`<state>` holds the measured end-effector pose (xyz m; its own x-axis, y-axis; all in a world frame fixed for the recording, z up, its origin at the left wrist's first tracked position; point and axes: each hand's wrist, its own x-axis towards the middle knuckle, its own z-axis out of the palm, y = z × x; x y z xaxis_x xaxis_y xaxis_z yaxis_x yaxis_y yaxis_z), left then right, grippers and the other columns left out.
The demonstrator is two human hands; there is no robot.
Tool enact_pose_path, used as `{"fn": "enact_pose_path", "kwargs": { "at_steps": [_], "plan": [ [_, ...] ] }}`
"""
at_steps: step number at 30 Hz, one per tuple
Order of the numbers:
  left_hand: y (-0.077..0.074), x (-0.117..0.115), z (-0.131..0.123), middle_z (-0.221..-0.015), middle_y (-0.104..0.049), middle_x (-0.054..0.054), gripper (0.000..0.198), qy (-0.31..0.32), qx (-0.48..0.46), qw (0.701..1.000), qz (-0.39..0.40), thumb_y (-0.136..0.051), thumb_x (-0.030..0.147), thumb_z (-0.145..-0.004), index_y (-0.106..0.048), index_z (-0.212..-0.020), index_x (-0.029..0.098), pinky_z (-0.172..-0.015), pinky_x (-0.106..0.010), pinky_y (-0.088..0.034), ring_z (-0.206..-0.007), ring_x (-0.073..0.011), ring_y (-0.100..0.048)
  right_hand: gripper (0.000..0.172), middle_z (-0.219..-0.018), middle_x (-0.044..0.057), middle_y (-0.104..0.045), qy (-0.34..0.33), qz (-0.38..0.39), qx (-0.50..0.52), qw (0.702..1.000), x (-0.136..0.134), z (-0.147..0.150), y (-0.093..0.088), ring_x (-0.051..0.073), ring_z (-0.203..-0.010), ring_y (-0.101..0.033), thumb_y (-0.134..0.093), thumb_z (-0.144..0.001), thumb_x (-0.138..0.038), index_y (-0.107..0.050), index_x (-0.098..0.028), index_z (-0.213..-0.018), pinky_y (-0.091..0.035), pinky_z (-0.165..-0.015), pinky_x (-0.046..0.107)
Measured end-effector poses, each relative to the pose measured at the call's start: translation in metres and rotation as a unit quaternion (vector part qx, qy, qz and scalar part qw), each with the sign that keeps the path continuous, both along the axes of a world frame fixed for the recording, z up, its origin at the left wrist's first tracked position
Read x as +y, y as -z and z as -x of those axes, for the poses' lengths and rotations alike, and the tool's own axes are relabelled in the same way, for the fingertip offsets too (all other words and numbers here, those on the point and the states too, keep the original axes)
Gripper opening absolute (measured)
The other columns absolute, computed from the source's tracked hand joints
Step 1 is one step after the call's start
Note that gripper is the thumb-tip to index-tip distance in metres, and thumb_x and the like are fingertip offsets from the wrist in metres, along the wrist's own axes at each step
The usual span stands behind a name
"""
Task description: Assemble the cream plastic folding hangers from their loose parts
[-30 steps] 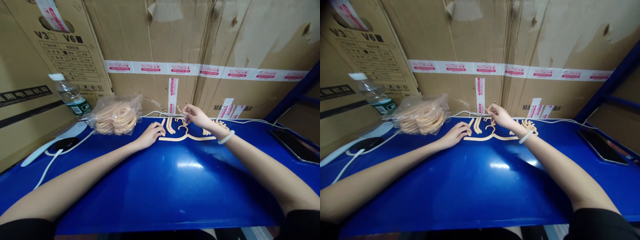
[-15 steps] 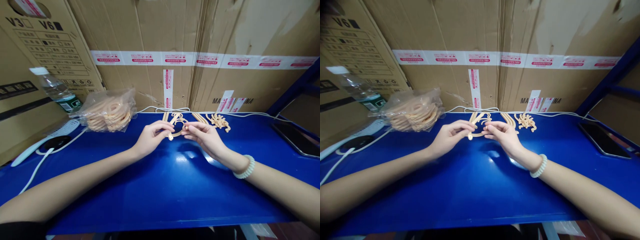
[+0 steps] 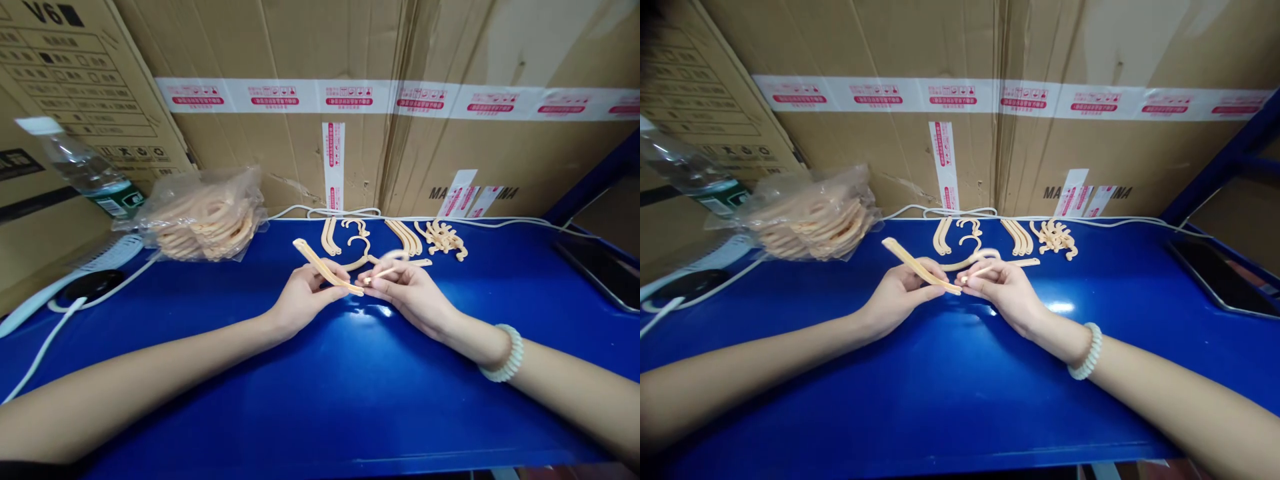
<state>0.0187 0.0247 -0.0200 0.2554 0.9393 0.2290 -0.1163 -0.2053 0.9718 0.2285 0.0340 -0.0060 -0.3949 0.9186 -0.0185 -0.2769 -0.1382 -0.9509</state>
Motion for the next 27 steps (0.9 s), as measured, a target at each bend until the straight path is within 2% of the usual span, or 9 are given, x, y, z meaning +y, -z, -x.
{"fn": "enact_pose_path", "kwargs": {
  "at_steps": [1,3,6,10,15,20,27],
  "plan": [
    [0.000,-0.001,0.001,-0.084,-0.064,-0.001,0.012,0.009,0.008,1.000,-0.011,-0.075,0.015,-0.077,-0.063,-0.083,0.016,-0.086,-0.031,-0.053,-0.086,-0.0154,-0.066,0.020,-0.095,0.004,-0.077,-0.013,0.008,0.000,1.000,0.001,-0.001,0.000,0.015,-0.093,-0.074,-0.085,-0.073,-0.023,-0.068,-0.017,-0.083,-0.059,-0.090,0.028],
    [0.000,-0.002,0.002,-0.084,-0.063,-0.001,0.015,0.015,0.013,0.999,-0.037,-0.072,0.015,-0.080,-0.059,-0.072,0.016,-0.084,-0.030,-0.052,-0.089,-0.0162,-0.066,0.020,-0.098,0.005,-0.077,-0.039,0.028,-0.001,0.999,0.003,-0.002,-0.002,0.016,-0.095,-0.074,-0.085,-0.074,-0.026,-0.069,-0.017,-0.083,-0.060,-0.089,0.029],
    [-0.001,-0.004,0.003,-0.085,-0.062,-0.001,0.020,0.011,0.019,0.998,-0.066,-0.071,0.014,-0.081,-0.057,-0.067,0.016,-0.082,-0.030,-0.052,-0.090,-0.0167,-0.066,0.021,-0.100,0.006,-0.076,-0.072,0.050,-0.017,0.996,0.004,-0.004,-0.005,0.017,-0.093,-0.075,-0.083,-0.077,-0.029,-0.069,-0.015,-0.085,-0.061,-0.085,0.029],
    [-0.003,-0.003,0.005,-0.087,-0.066,-0.002,0.020,0.012,0.061,0.990,-0.128,-0.072,0.012,-0.083,-0.062,-0.066,0.017,-0.088,-0.033,-0.050,-0.088,-0.0156,-0.066,0.023,-0.097,0.007,-0.077,-0.090,0.055,-0.035,0.994,0.004,-0.005,-0.007,0.018,-0.093,-0.076,-0.083,-0.077,-0.030,-0.067,-0.015,-0.085,-0.062,-0.084,0.027],
    [-0.003,-0.003,0.006,-0.087,-0.068,-0.003,0.022,0.024,0.085,0.981,-0.171,-0.069,0.009,-0.084,-0.064,-0.064,0.017,-0.088,-0.032,-0.049,-0.089,-0.0154,-0.066,0.026,-0.086,0.004,-0.077,-0.068,0.028,-0.050,0.996,0.001,-0.002,-0.006,0.016,-0.086,-0.076,-0.085,-0.074,-0.031,-0.066,-0.016,-0.083,-0.061,-0.082,0.025],
    [-0.003,-0.004,0.005,-0.085,-0.068,-0.003,0.021,0.027,0.096,0.978,-0.183,-0.071,0.011,-0.084,-0.065,-0.064,0.017,-0.086,-0.032,-0.049,-0.086,-0.0155,-0.067,0.030,-0.074,0.002,-0.075,-0.031,-0.006,-0.063,0.998,-0.003,0.002,-0.003,0.013,-0.068,-0.074,-0.087,-0.071,-0.035,-0.065,-0.017,-0.079,-0.061,-0.071,0.023],
    [-0.003,-0.004,0.004,-0.084,-0.067,-0.003,0.020,0.036,0.098,0.979,-0.177,-0.070,0.012,-0.084,-0.063,-0.066,0.017,-0.080,-0.029,-0.052,-0.083,-0.0145,-0.067,0.032,-0.074,0.003,-0.074,0.008,-0.049,-0.113,0.992,-0.008,0.004,-0.001,0.015,-0.063,-0.073,-0.084,-0.072,-0.039,-0.063,-0.017,-0.083,-0.062,-0.067,0.029]
  ]
}}
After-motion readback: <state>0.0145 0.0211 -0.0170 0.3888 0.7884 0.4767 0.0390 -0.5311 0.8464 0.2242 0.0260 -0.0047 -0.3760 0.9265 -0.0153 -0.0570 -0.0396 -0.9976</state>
